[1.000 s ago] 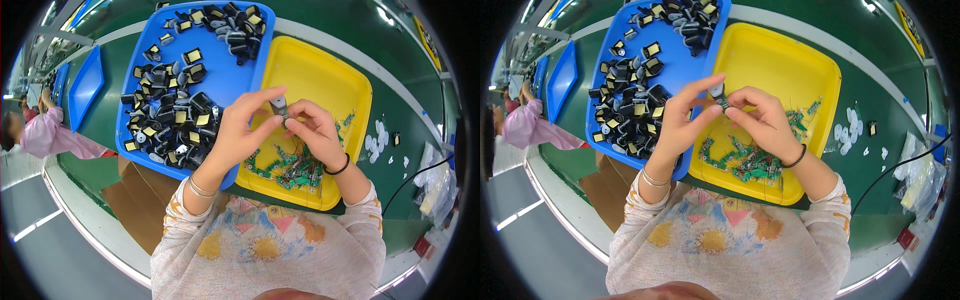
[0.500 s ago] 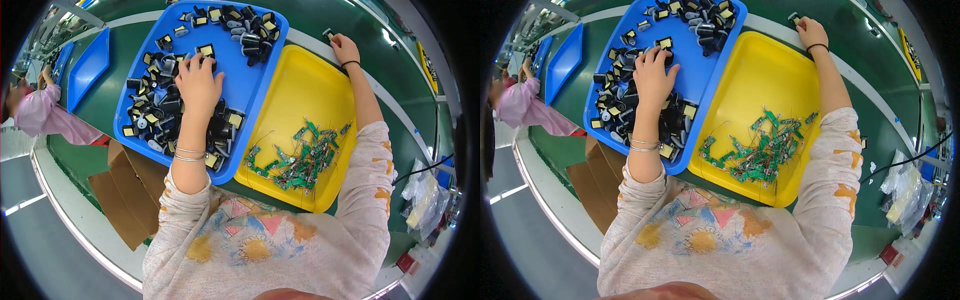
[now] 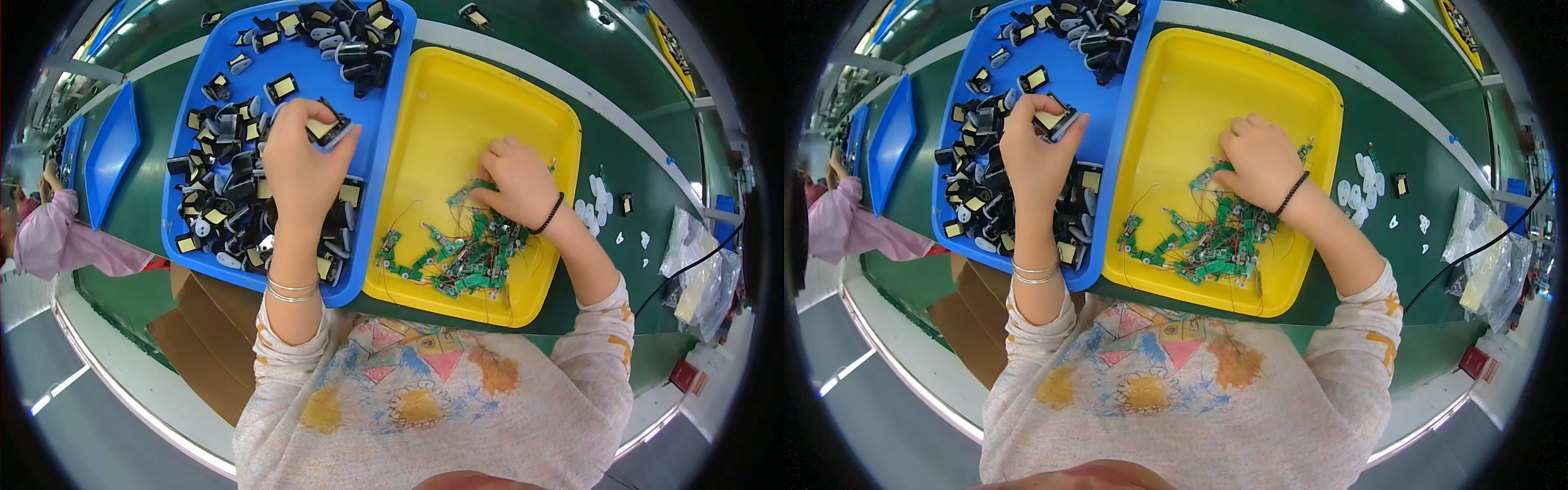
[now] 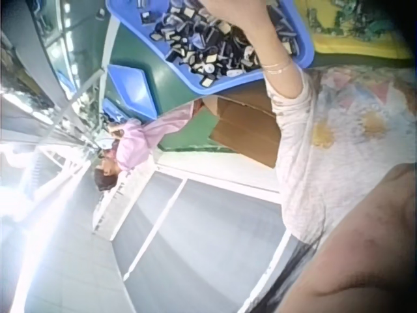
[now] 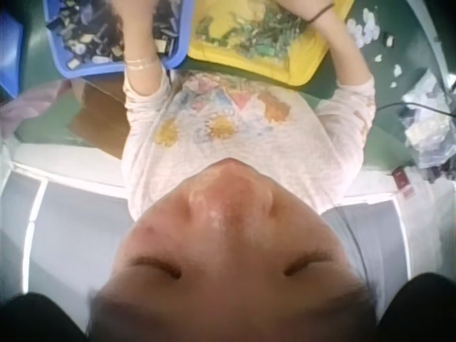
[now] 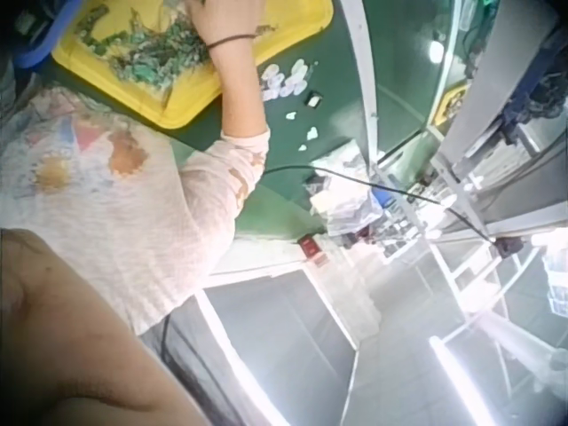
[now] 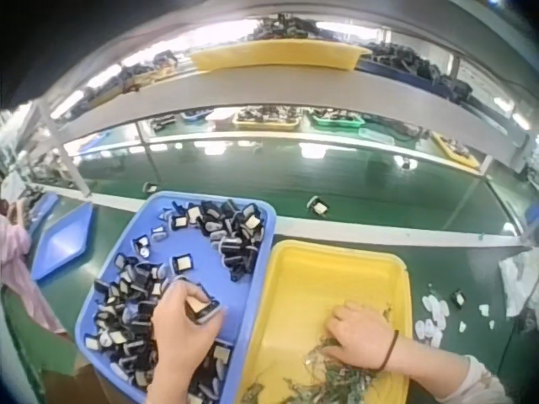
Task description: The person repeatedly picks a black plastic housing from a blue bin and a green circuit board from a yellow bin, then inserts the board into the housing and places the assembled unit back into the blue bin. This cycle continues throughout the clip.
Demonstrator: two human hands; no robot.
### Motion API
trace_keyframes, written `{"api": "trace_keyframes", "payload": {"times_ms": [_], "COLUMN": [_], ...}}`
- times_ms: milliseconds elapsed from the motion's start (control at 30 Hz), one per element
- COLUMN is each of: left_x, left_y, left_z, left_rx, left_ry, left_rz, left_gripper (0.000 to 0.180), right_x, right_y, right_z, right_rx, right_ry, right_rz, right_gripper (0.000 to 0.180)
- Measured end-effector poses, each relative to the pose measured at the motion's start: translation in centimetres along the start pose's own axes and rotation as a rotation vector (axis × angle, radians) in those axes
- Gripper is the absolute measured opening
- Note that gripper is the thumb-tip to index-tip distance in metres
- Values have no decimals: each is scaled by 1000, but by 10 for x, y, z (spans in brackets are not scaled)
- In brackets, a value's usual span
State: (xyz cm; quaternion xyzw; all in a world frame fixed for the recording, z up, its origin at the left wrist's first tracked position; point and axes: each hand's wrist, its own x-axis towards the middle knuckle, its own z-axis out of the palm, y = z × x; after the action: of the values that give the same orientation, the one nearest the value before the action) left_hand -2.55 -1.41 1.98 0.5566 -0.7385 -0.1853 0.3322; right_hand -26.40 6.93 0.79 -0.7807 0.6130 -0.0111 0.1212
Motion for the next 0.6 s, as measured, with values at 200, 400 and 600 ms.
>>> {"api": "trace_keyframes", "payload": {"times_ms": [200, 400, 600], "left_x": [-12, -30, -34], "left_y": [3, 23, 25], "left_z": [11, 13, 9], "left_rx": [-874, -1179, -1159], "left_ry": [-214, -467, -491], "left_rz": [110, 42, -113], "left_gripper": [28, 33, 25], "right_x": [1, 7, 11], "right_y": [-31, -71, -71], "right_z": [-24, -19, -2], "right_rx": [717, 1449, 1286], "right_ry": [234, 407, 635], "right_rz": [-58, -181, -142], "right_gripper": [10, 16, 15]}}
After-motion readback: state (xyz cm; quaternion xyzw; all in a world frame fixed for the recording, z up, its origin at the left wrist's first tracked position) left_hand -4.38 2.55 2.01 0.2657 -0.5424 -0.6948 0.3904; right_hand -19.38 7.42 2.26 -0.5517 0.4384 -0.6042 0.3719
